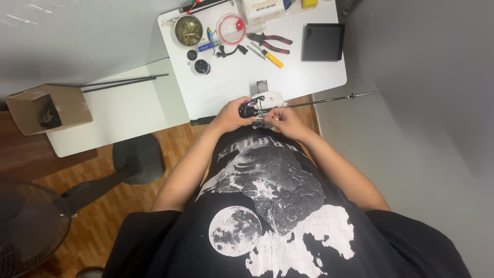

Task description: The person assembles a fishing reel by hand, attaching a spool and tightening components. They handle the reel, spool, and a small black cap, placing the cap on the table after use. The person also picks up a cotton swab from the table.

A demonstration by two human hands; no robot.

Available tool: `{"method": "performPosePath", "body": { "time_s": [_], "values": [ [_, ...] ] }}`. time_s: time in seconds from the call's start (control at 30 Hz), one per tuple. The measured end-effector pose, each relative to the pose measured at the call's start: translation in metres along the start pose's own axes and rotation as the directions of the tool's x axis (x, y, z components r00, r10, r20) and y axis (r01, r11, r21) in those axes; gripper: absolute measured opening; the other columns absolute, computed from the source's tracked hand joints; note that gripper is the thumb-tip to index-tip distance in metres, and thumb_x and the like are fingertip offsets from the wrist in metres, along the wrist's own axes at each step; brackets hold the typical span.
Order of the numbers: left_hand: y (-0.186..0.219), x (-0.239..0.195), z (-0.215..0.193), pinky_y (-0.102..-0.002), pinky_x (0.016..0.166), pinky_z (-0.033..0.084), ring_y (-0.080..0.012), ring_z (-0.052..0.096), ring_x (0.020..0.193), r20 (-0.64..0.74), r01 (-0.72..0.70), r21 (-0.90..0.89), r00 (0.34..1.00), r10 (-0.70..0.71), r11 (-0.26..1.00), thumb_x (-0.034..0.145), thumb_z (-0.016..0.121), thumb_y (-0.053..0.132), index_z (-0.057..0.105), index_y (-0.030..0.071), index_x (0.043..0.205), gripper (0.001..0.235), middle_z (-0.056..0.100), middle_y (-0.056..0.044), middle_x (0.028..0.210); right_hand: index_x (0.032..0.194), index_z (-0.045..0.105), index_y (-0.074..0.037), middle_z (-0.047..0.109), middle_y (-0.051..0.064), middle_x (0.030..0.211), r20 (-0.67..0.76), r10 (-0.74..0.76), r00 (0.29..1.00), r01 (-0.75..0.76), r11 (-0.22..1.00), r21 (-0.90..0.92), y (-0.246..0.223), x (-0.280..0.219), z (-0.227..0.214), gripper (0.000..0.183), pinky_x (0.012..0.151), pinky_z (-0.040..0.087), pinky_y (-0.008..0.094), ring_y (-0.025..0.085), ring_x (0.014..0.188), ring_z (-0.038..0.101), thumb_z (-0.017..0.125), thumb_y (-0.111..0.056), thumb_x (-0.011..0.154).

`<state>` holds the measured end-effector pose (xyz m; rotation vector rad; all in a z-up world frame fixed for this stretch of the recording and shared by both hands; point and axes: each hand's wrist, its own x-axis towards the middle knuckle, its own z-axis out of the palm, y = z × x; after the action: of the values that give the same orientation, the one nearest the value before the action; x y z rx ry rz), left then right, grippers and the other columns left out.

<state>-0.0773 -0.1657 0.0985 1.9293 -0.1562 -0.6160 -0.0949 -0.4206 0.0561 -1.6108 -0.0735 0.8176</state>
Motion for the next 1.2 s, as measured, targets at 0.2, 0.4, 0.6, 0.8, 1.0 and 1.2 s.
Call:
{"method": "performPosePath", "body": {
  "time_s": [0.2,0.4,0.6,0.8,1.0,1.2],
  "values": [
    [0.000,-0.001,0.001,-0.032,0.092,0.054,-0.0186,0.070,0.100,-0.013,-0.023,0.009,1.000,0.023,1.000,0.075,0.086,0.022,0.063,0.003,0.125,0.059,0.073,-0.011,0.107,0.096,0.072,-0.003,0.056,-0.007,0.071,0.002,-0.055,0.999,0.055,0.998,-0.022,0.005,0.003,-0.002,0.016,0.058,0.041,0.022,0.003,0.064,0.047,0.067,-0.017,0.100],
    [0.003,-0.003,0.000,-0.031,0.083,0.056,-0.0177,0.070,0.088,-0.022,0.037,0.017,0.999,-0.036,0.999,0.073,0.087,0.023,0.062,0.003,0.125,0.061,0.073,-0.010,0.100,0.097,0.074,-0.003,0.072,0.003,0.078,-0.155,-0.059,0.986,0.019,0.968,-0.250,-0.047,-0.008,0.012,0.016,0.065,0.050,0.027,0.008,0.068,0.062,0.067,-0.017,0.097],
    [0.020,-0.005,-0.004,-0.031,0.073,0.056,-0.0154,0.069,0.077,0.016,0.087,-0.051,0.996,-0.087,0.995,0.074,0.085,0.023,0.063,0.004,0.123,0.057,0.071,-0.007,0.091,0.100,0.074,-0.003,0.074,0.003,0.082,-0.143,-0.161,0.977,0.119,0.957,-0.266,-0.051,-0.007,0.008,0.016,0.068,0.051,0.028,0.008,0.073,0.064,0.067,-0.017,0.098],
    [0.008,-0.003,-0.002,-0.031,0.082,0.055,-0.0174,0.069,0.087,0.003,0.035,-0.003,0.999,-0.035,0.999,0.074,0.085,0.021,0.063,0.004,0.124,0.058,0.072,-0.008,0.098,0.097,0.074,-0.002,0.063,0.000,0.072,0.008,-0.063,0.998,0.063,0.972,-0.225,-0.043,-0.004,-0.003,0.016,0.065,0.047,0.028,0.008,0.068,0.054,0.067,-0.016,0.099],
    [0.004,-0.002,-0.001,-0.032,0.092,0.053,-0.0179,0.069,0.099,-0.001,-0.020,-0.010,1.000,0.020,1.000,0.075,0.086,0.023,0.063,0.004,0.124,0.058,0.073,-0.009,0.106,0.096,0.071,-0.001,0.065,-0.002,0.076,-0.051,-0.118,0.992,0.109,0.983,-0.149,-0.045,-0.004,0.002,0.015,0.065,0.047,0.027,0.005,0.071,0.054,0.066,-0.014,0.099],
    [0.005,-0.002,-0.001,-0.031,0.091,0.053,-0.0182,0.069,0.097,-0.001,-0.008,-0.007,1.000,0.008,1.000,0.075,0.085,0.024,0.064,0.004,0.124,0.057,0.073,-0.009,0.104,0.098,0.076,-0.007,0.070,0.009,0.074,-0.082,-0.151,0.985,0.101,0.895,-0.434,-0.090,-0.008,0.003,0.015,0.063,0.050,0.035,0.016,0.064,0.064,0.068,-0.019,0.095]
  ]
}}
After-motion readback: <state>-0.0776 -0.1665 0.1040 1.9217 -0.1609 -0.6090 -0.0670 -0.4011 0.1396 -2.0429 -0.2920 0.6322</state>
